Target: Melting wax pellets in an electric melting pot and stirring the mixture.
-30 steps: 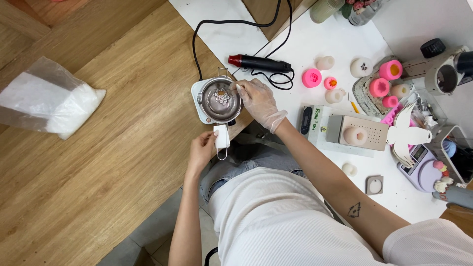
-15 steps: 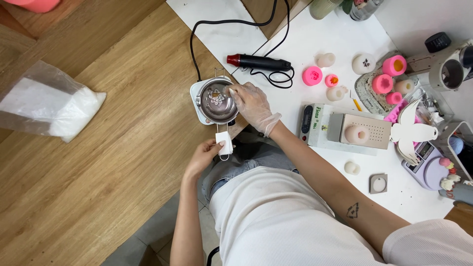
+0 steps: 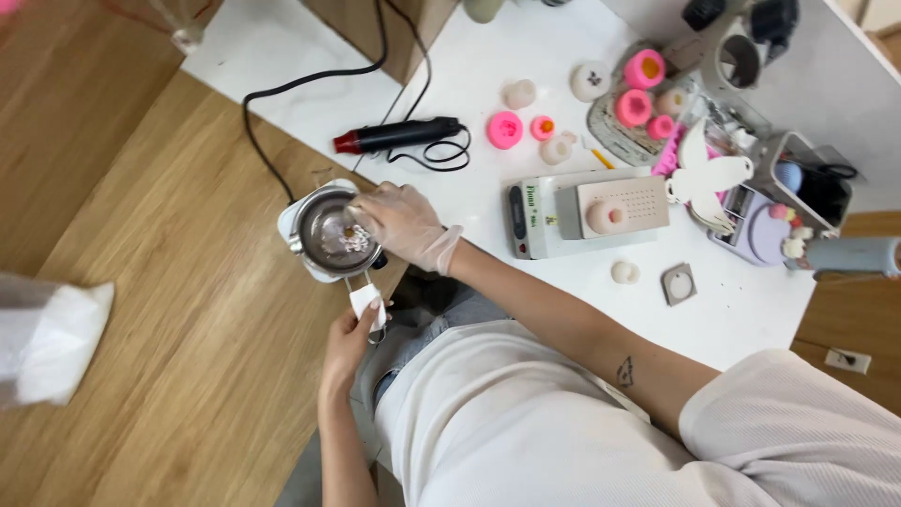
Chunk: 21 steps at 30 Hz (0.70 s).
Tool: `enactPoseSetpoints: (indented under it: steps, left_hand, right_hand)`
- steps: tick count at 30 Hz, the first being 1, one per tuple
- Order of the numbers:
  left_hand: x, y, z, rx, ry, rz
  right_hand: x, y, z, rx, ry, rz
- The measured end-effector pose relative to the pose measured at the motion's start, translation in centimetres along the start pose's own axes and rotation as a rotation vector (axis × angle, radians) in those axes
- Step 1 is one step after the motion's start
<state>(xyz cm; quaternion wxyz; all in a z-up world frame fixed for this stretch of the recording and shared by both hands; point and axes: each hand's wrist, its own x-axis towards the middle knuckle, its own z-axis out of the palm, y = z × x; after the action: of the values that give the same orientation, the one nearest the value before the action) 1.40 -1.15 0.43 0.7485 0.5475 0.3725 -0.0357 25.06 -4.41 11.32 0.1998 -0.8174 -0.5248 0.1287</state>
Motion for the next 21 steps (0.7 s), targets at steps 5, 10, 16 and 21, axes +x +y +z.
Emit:
enactPoseSetpoints:
  steps: [5, 10, 16, 21]
  left_hand:
    - [-0.8, 1.3, 0.6, -0.021, 0.067, -0.065]
    - [-1.3, 2.0, 1.1, 0.007, 0.095, -0.071]
    - [-1.5, 2.8, 1.4, 0.087, 0.147, -0.087]
    - [-0.9, 1.3, 1.7, 0.014, 0.168, -0.046]
  right_hand:
    - [-0.9, 0.7, 3.3, -0.024, 0.116, -0.108]
    - [-0.8, 0.0, 2.0, -0.084, 0.159, -0.114]
    - [-0.2, 0.1, 1.4, -0.056, 0.066, -0.081]
    - [0.2, 0.4, 1.4, -0.016, 0.105, -0.133]
